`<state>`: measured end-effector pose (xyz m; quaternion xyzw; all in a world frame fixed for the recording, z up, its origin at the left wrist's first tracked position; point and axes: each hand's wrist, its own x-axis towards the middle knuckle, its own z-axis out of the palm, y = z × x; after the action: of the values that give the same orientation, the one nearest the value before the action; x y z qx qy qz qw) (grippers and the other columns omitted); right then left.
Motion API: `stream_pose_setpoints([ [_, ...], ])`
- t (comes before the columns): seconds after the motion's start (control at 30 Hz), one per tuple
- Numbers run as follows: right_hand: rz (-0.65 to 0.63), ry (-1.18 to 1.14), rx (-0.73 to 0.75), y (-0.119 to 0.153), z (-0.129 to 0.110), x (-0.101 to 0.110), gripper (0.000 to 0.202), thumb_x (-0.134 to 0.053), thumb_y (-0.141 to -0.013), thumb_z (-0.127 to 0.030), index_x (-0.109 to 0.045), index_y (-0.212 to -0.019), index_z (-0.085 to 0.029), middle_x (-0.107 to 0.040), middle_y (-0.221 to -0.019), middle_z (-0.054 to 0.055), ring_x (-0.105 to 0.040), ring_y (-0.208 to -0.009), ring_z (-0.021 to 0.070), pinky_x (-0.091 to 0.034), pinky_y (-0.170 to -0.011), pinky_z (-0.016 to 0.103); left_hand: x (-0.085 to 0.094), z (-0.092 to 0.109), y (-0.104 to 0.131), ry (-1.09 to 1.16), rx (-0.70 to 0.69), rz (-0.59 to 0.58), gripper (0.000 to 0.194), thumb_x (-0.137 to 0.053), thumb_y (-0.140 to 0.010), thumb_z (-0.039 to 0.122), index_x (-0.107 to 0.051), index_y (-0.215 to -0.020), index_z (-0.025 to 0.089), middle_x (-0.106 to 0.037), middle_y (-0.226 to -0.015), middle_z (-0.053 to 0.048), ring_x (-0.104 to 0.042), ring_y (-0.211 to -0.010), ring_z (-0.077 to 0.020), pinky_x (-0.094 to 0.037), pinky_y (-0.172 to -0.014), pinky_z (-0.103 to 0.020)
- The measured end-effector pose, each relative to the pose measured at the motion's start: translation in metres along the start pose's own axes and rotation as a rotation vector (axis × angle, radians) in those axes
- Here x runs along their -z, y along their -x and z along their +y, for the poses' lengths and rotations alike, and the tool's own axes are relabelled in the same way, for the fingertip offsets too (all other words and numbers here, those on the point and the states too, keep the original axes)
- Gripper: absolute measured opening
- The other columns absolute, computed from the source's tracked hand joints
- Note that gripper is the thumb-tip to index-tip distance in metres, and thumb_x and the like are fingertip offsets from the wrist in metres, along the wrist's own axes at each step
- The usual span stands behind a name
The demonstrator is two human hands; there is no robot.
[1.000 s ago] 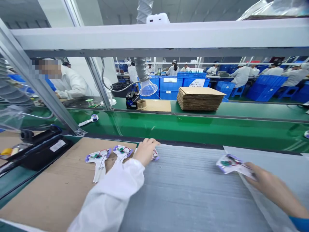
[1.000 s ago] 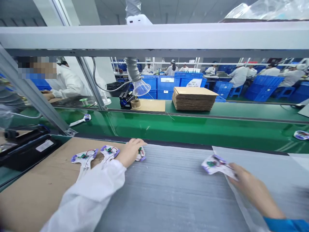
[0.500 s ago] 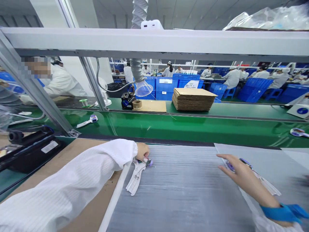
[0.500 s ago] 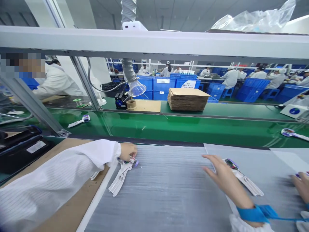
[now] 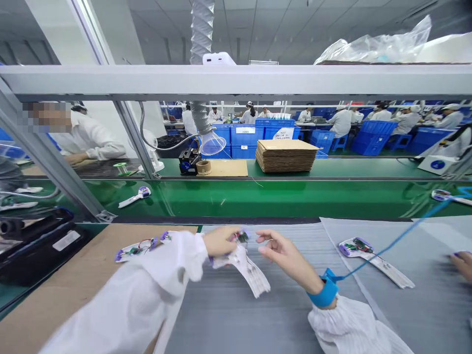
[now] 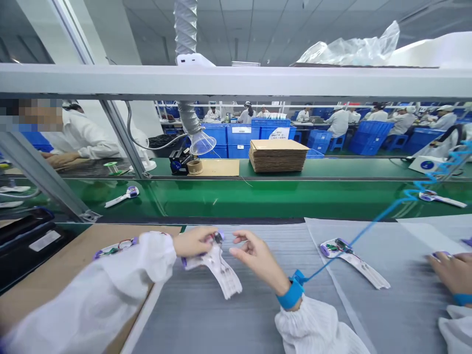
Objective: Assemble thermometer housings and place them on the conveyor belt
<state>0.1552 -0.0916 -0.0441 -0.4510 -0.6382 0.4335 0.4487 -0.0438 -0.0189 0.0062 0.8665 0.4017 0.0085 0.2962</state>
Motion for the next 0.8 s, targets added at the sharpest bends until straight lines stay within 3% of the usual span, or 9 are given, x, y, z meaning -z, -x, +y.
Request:
stream_pose_setpoints([
  [0.1, 0.0, 0.097, 0.054, 0.001, -0.003, -0.001, 0.02, -0.06, -0.079, -0.029, -0.063, -0.096, -0.019, -0.059, -0.083, 0.002, -0.051, -0.061, 0.011, -0.043, -0.056, 0.024, -0.049, 0.02, -0.001, 0.167, -0.042, -0.006, 0.031, -0.042, -0.07, 0.016, -0.051, -0.099, 0.016, -0.061, -0.077, -0.001, -0.059, -0.064, -0.0136, -0.041, -0.055, -0.021],
  [0.17, 0.001, 0.187, 0.123, 0.005, -0.001, 0.002, 0.011, -0.056, -0.082, -0.023, -0.066, -0.087, -0.02, -0.06, -0.08, 0.002, -0.054, -0.068, 0.0133, -0.044, -0.062, 0.025, -0.076, 0.02, -0.002, 0.536, -0.017, -0.103, 0.036, -0.042, -0.075, 0.022, -0.041, -0.111, 0.016, -0.062, -0.074, -0.002, -0.059, -0.054, -0.0131, -0.041, -0.048, -0.022],
  [0.27, -0.021, 0.201, 0.219, 0.013, 0.008, 0.008, 0.015, -0.052, -0.084, -0.015, -0.065, -0.084, -0.021, -0.062, -0.083, 0.003, -0.058, -0.08, 0.0159, -0.045, -0.073, 0.029, -0.1, 0.008, -0.003, 1.121, 0.019, -0.182, 0.046, -0.056, -0.074, 0.039, -0.035, -0.11, 0.018, -0.062, -0.074, -0.004, -0.06, -0.048, -0.014, -0.039, -0.039, -0.019],
  [0.4, -0.012, 0.229, 0.22, 0.017, 0.022, 0.008, 0.016, -0.049, -0.082, -0.01, -0.062, -0.08, -0.019, -0.062, -0.08, 0.003, -0.059, -0.077, 0.0157, -0.047, -0.073, 0.029, -0.107, 0.0, -0.003, 1.264, 0.018, -0.094, 0.047, -0.059, -0.073, 0.051, -0.038, -0.101, 0.019, -0.063, -0.073, -0.004, -0.062, -0.05, -0.0145, -0.038, -0.034, -0.015],
  [0.6, -0.045, 0.218, 0.072, 0.013, 0.024, -0.005, 0.02, -0.057, -0.082, -0.016, -0.06, -0.1, -0.021, -0.063, -0.092, 0.003, -0.059, -0.083, 0.0166, -0.048, -0.075, 0.029, -0.11, 0.007, -0.002, 1.191, 0.101, -0.043, 0.041, -0.051, -0.079, 0.053, -0.038, -0.1, 0.02, -0.062, -0.062, 0.0, -0.061, -0.046, -0.0138, -0.04, -0.033, -0.015],
  [0.8, -0.013, 0.3, 0.148, 0.015, 0.024, -0.008, 0.021, -0.051, -0.084, -0.012, -0.063, -0.098, -0.022, -0.061, -0.09, 0.004, -0.058, -0.083, 0.0166, -0.048, -0.073, 0.029, -0.114, 0.009, -0.003, 1.233, 0.205, 0.08, 0.038, -0.046, -0.08, 0.055, -0.04, -0.088, 0.019, -0.06, -0.061, -0.001, -0.06, -0.043, -0.0148, -0.041, -0.031, -0.018],
])
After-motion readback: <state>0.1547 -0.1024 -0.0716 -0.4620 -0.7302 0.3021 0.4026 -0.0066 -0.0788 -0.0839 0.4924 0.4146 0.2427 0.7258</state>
